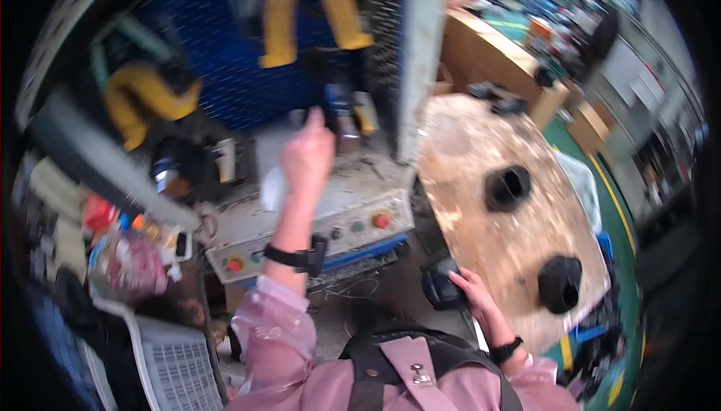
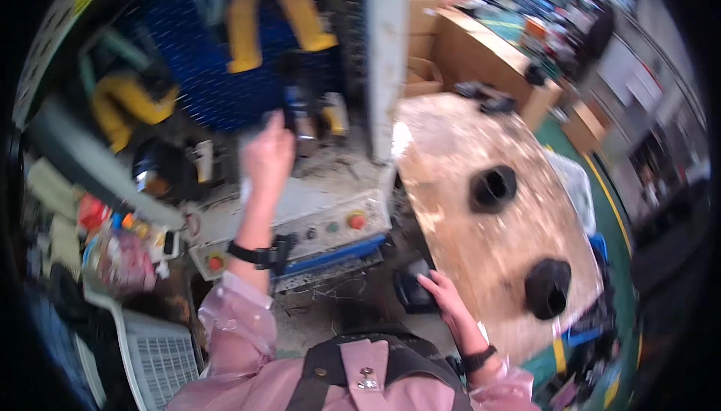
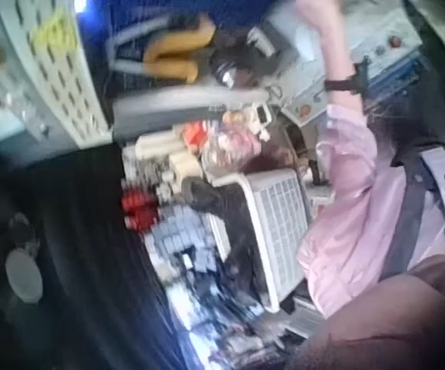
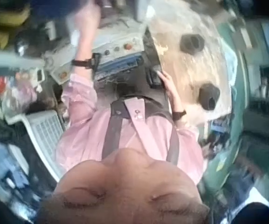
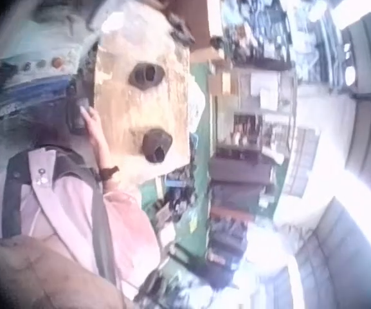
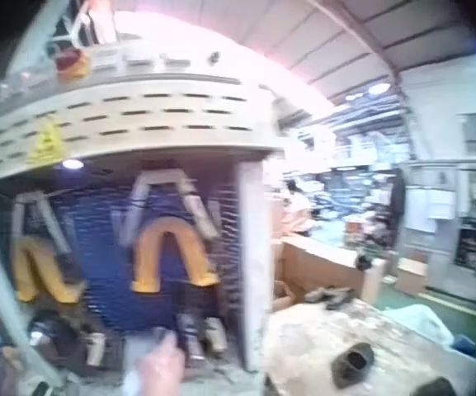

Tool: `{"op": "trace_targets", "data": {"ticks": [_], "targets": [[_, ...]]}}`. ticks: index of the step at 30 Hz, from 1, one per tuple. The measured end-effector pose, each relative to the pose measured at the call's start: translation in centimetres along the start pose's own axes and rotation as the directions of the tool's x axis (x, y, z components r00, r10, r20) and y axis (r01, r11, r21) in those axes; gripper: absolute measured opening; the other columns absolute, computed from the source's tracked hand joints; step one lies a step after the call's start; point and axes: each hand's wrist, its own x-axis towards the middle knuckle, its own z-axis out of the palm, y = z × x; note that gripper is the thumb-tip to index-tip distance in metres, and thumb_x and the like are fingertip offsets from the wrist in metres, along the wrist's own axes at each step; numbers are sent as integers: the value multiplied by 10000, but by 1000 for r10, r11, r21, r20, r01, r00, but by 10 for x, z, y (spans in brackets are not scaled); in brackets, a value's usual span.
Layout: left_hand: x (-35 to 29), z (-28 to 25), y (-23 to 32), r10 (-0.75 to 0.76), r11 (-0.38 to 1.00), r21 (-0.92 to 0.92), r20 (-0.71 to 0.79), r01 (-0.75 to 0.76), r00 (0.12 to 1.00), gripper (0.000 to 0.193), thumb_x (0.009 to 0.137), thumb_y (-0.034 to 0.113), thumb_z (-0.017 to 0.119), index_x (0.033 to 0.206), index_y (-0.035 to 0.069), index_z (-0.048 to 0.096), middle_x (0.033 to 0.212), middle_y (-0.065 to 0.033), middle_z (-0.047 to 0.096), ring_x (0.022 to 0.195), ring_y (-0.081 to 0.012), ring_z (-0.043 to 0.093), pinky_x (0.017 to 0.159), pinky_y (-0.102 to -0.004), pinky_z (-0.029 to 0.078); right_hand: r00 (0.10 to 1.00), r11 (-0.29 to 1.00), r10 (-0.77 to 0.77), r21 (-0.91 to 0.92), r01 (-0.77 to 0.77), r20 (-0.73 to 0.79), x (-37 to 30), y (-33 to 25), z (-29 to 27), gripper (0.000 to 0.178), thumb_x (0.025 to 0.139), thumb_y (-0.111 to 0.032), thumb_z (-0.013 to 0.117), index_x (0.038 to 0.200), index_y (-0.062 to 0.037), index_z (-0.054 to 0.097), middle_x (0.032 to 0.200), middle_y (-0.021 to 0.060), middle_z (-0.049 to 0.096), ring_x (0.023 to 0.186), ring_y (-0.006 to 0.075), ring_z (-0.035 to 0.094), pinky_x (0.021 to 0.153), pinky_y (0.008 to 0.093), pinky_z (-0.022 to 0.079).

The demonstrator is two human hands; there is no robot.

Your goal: Processing and assembling shoe components using industrial machinery in a factory environment.

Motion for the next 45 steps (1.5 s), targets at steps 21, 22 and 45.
{"op": "trace_targets", "data": {"ticks": [21,22,45], "targets": [[-138,-80,233,952,-76,-968,-142,-239,273,280,703,133,564,961,91,667,893,-49,612,998,-228,578,982,-392,400,989,858,-147,495,138,-22,-73,70,-34,239,912,-193,533,1082,-36,590,1002,27,621,877,97,579,791,252,473],[-142,-79,239,955,-78,-968,-142,-240,262,280,703,133,564,961,91,667,893,-49,612,998,-228,578,982,-392,400,984,851,-173,495,175,-50,-74,69,-36,240,911,-190,533,1087,-35,588,1006,30,621,881,99,579,794,254,473],[-148,30,453,875,-118,-961,-220,-250,431,542,633,-52,578,1175,-44,552,868,-102,636,728,-228,593,617,-337,442,278,729,-350,-74,680,-895,-260,22,-210,282,856,-134,610,1090,9,543,984,18,594,902,80,549,806,224,427]]}}
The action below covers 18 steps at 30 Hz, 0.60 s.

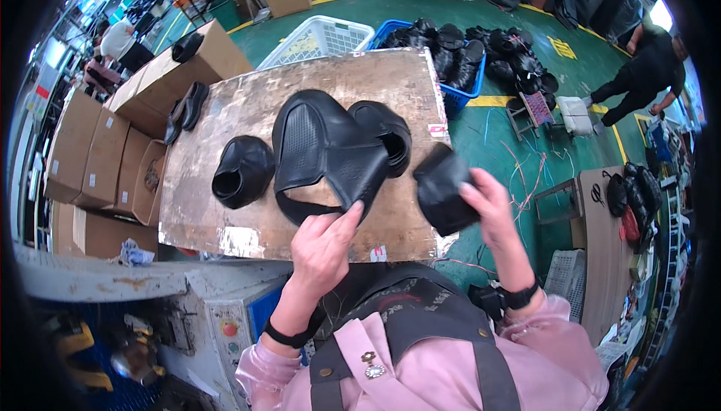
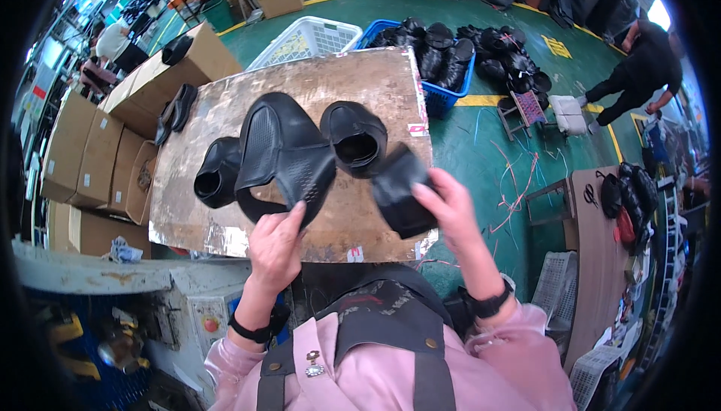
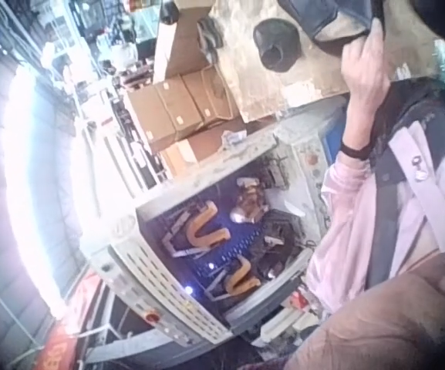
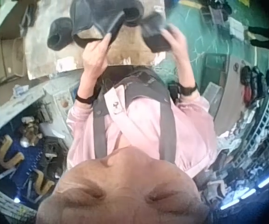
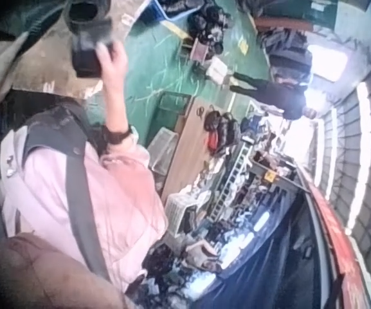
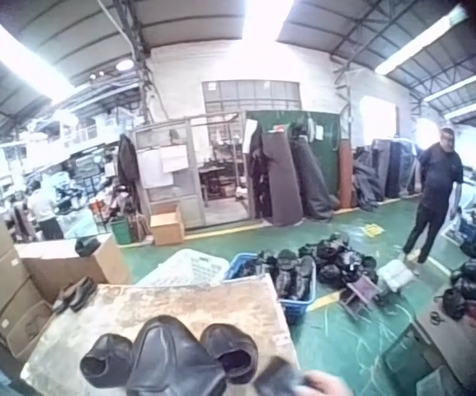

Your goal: Processing and assembling shoe components using industrial machinery in a factory environment.

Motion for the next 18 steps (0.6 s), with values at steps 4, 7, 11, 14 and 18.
{"op": "trace_targets", "data": {"ticks": [4,7,11,14,18], "targets": [[27,82,-22,29,999,-23,212,-25,977,574,644,-15,571,1216,-26,523,907,-88,624,746,-222,556,660,-323,442,971,999,-31,25,38,-237,-25,-12,-60,253,849,-124,614,1058,6,558,957,10,600,885,79,553,810,225,425],[18,163,-53,-52,999,14,254,50,966,544,677,18,592,1218,43,538,916,-81,593,784,-232,531,684,-325,447,950,999,-28,-27,21,-312,-35,1,-87,238,846,-114,616,1046,4,561,952,11,605,885,75,553,817,228,426],[32,208,-69,-170,984,86,208,155,963,468,694,107,682,1153,122,587,889,-85,554,860,-274,525,772,-383,442,892,995,46,-56,-80,-449,-51,27,-105,254,817,-162,668,1008,-22,577,921,-3,584,856,66,526,781,228,433],[30,211,-83,-111,989,106,118,99,987,484,646,72,677,1122,148,623,948,-114,595,928,-293,563,773,-406,458,915,960,106,-202,-197,-389,-43,53,-107,317,800,-243,683,970,1,572,872,-28,515,831,76,483,737,240,414],[21,210,-104,-373,923,79,432,378,821,533,740,84,638,1257,155,534,993,-88,594,962,-271,551,874,-384,405,976,982,179,-36,-184,-124,-32,78,-89,305,856,-291,638,985,-21,579,859,-24,572,804,43,490,682,236,411]]}}
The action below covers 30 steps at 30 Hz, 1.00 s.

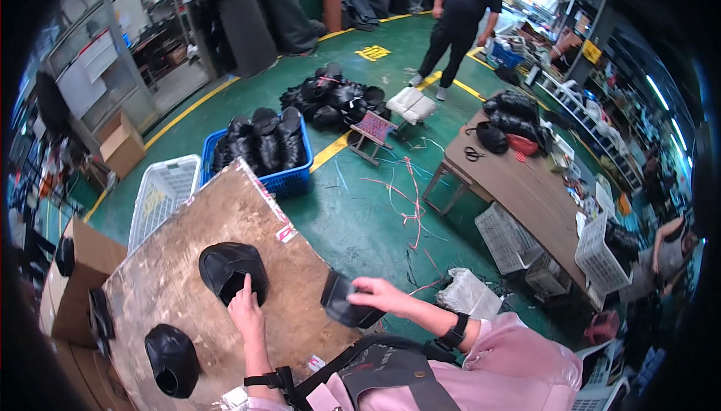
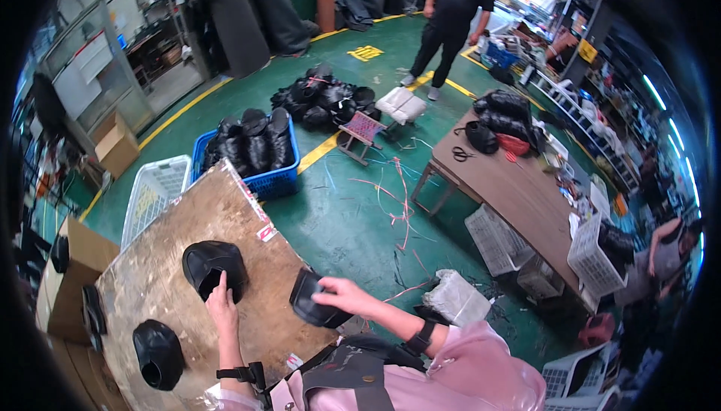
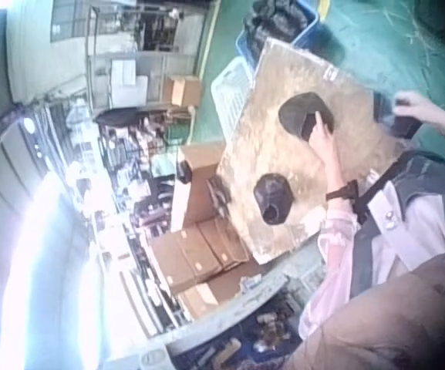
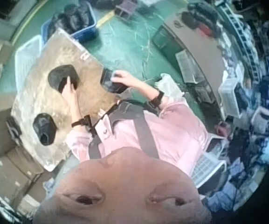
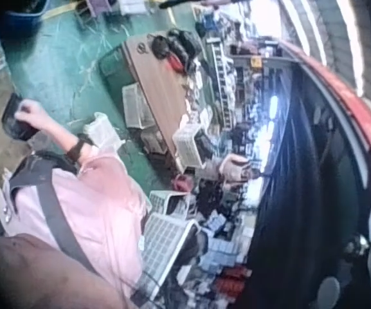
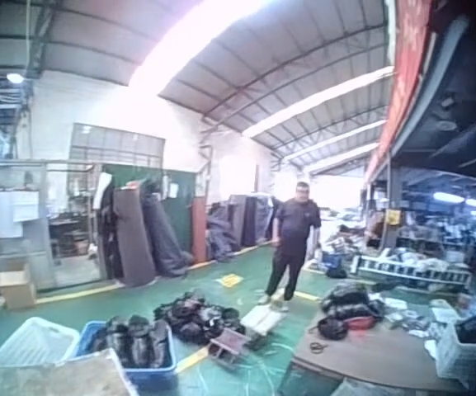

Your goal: Processing and assembling shoe components using industrial machinery in a factory environment.

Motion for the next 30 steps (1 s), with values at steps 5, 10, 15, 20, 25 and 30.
{"op": "trace_targets", "data": {"ticks": [5,10,15,20,25,30], "targets": [[17,-3,-1,76,997,22,-72,-75,994,534,769,77,612,1288,135,497,1055,-107,589,1044,-284,518,926,-402,372,910,867,107,-486,112,401,5,-8,9,518,861,-427,591,1129,12,531,1000,110,603,925,170,546,816,320,435],[-48,-49,40,144,916,-361,-114,-176,983,470,733,84,608,1199,58,547,1152,-119,580,1118,-298,500,977,-413,368,668,829,228,-501,248,709,27,-25,50,585,870,-433,567,1222,28,482,1123,149,581,1065,216,533,898,346,428],[-157,-70,38,139,719,-664,426,205,894,296,885,300,580,936,14,638,829,-79,640,779,-150,566,744,-297,446,290,764,397,-489,421,871,43,-53,119,415,856,-351,613,1116,-32,565,950,99,622,869,181,581,769,315,459],[-296,-105,47,-244,465,-824,232,324,941,255,870,261,608,900,8,620,701,-21,563,696,-71,474,670,-268,420,-147,837,439,-344,426,886,19,-17,218,325,840,-296,660,1000,-17,607,848,55,622,787,121,556,710,277,453],[-434,-137,86,-700,448,-779,0,439,714,293,879,289,601,849,-3,600,671,-30,541,678,-73,463,644,-282,410,-435,817,556,-370,442,708,-51,13,338,221,828,-208,690,934,-27,621,785,-49,596,747,29,508,674,220,435],[-549,-175,120,-824,448,-822,-226,353,520,249,867,122,619,1086,5,592,972,9,622,874,-72,543,802,-251,444,-623,912,405,-244,331,669,-148,6,423,192,856,-181,656,946,-16,616,829,-55,591,799,29,502,731,220,434]]}}
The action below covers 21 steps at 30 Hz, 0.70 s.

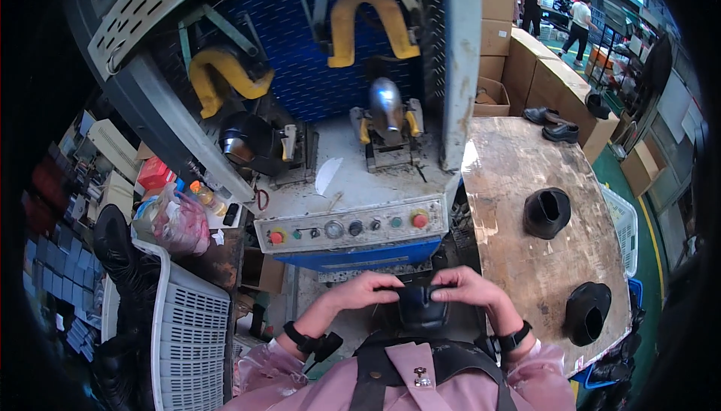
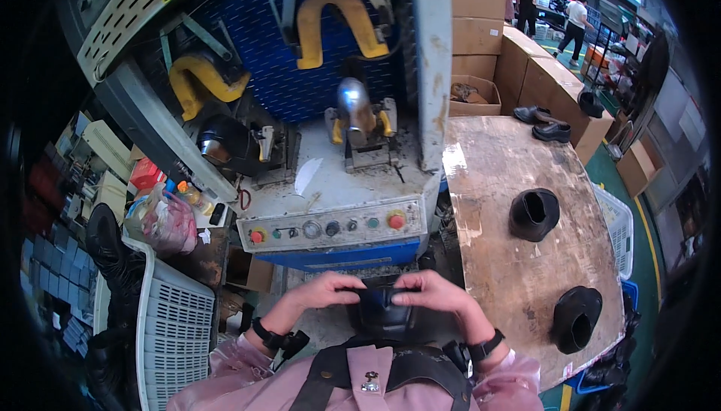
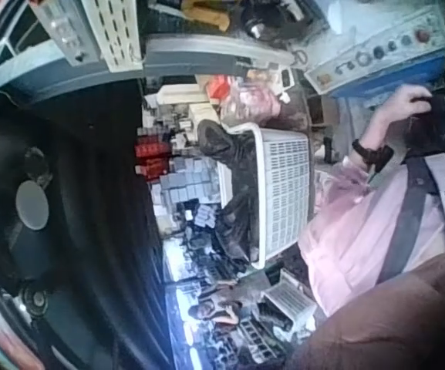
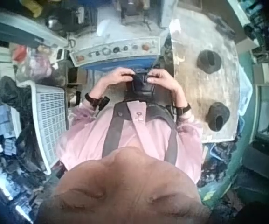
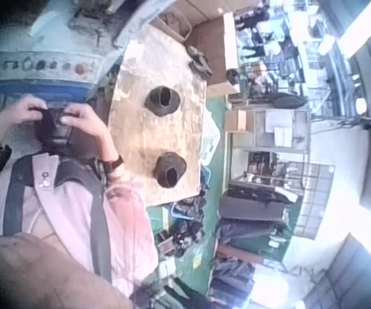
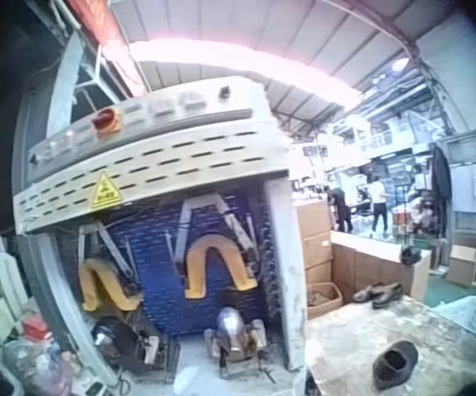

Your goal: Processing and assembling shoe components using industrial machinery in a factory environment.

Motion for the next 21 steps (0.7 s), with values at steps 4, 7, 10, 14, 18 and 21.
{"op": "trace_targets", "data": {"ticks": [4,7,10,14,18,21], "targets": [[-4,-81,30,-54,987,-163,-319,1,946,212,858,36,599,1068,10,613,980,24,612,880,-54,541,793,-226,448,984,996,-79,26,84,-159,84,-56,-19,186,847,-188,662,958,-41,636,846,-66,591,798,33,509,735,200,418],[33,-140,67,151,982,-31,-453,-185,878,226,857,61,604,1073,-5,622,973,-2,619,875,-71,551,800,-238,452,861,957,-267,-11,291,-433,131,-102,-42,195,831,-208,677,937,-46,648,847,-60,594,802,36,519,751,198,415],[89,-186,101,326,909,-28,-572,-416,753,223,863,84,603,1063,-12,629,943,-12,636,862,-82,569,800,-244,458,740,920,-309,10,392,-597,167,-159,-70,214,841,-205,664,958,-27,644,856,-18,620,795,57,550,748,220,445],[163,-237,105,209,794,-263,-729,-549,652,173,855,52,613,1007,-25,643,904,-59,662,787,-103,612,728,-224,495,702,836,-228,234,496,-675,230,-182,-127,196,839,-175,663,918,2,638,821,49,660,668,116,609,624,236,494],[201,-245,90,57,792,-311,-819,-525,571,165,852,67,622,988,-23,650,892,-60,665,762,-111,613,699,-238,506,681,819,-119,316,478,-722,269,-160,-156,138,836,-137,656,866,-2,653,751,59,658,620,122,606,581,251,494],[199,-244,79,45,827,-298,-810,-477,584,146,838,81,651,942,-21,666,840,-42,663,720,-97,597,665,-220,484,644,819,-80,318,477,-761,275,-142,-156,141,843,-142,652,813,-5,653,711,44,640,584,110,577,545,245,472]]}}
